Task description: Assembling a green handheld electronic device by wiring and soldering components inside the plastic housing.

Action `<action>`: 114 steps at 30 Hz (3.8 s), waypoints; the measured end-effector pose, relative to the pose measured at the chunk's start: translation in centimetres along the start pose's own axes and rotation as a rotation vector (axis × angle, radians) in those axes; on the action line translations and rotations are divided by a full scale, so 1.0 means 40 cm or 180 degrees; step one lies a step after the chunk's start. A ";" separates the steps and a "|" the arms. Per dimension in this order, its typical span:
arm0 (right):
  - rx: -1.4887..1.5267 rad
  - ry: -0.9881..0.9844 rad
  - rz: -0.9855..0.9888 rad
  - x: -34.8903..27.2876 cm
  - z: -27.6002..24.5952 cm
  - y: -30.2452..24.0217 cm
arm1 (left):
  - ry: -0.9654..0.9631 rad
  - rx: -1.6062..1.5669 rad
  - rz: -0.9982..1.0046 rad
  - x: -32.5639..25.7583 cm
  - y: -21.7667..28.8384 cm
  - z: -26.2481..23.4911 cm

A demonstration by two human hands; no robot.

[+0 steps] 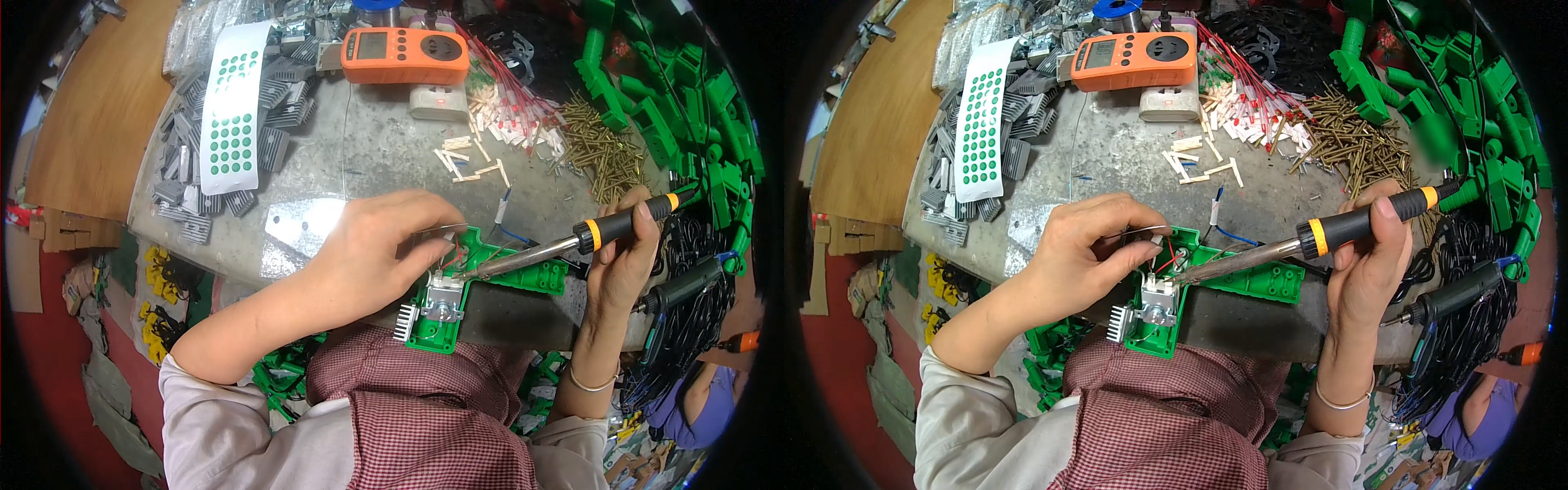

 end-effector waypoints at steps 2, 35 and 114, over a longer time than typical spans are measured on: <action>0.0016 -0.0064 0.0011 0.000 0.005 0.000 | -0.0032 0.0003 -0.0014 -0.002 -0.002 0.002; -0.0004 -0.0123 -0.0044 0.000 0.002 0.003 | 0.0184 0.0566 0.0490 -0.024 0.084 -0.026; -0.0195 0.0037 -0.0082 -0.002 -0.003 0.000 | -0.0378 -0.0592 -0.0266 0.037 0.008 0.029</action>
Point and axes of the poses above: each hand's wrist, its own x-axis towards the middle knuckle, its own z-axis out of the palm, y = z × x, the point moved 9 cm from there along x, towards the middle knuckle, and after that the axes turned 12 degrees about z, right-handed, at the moved point
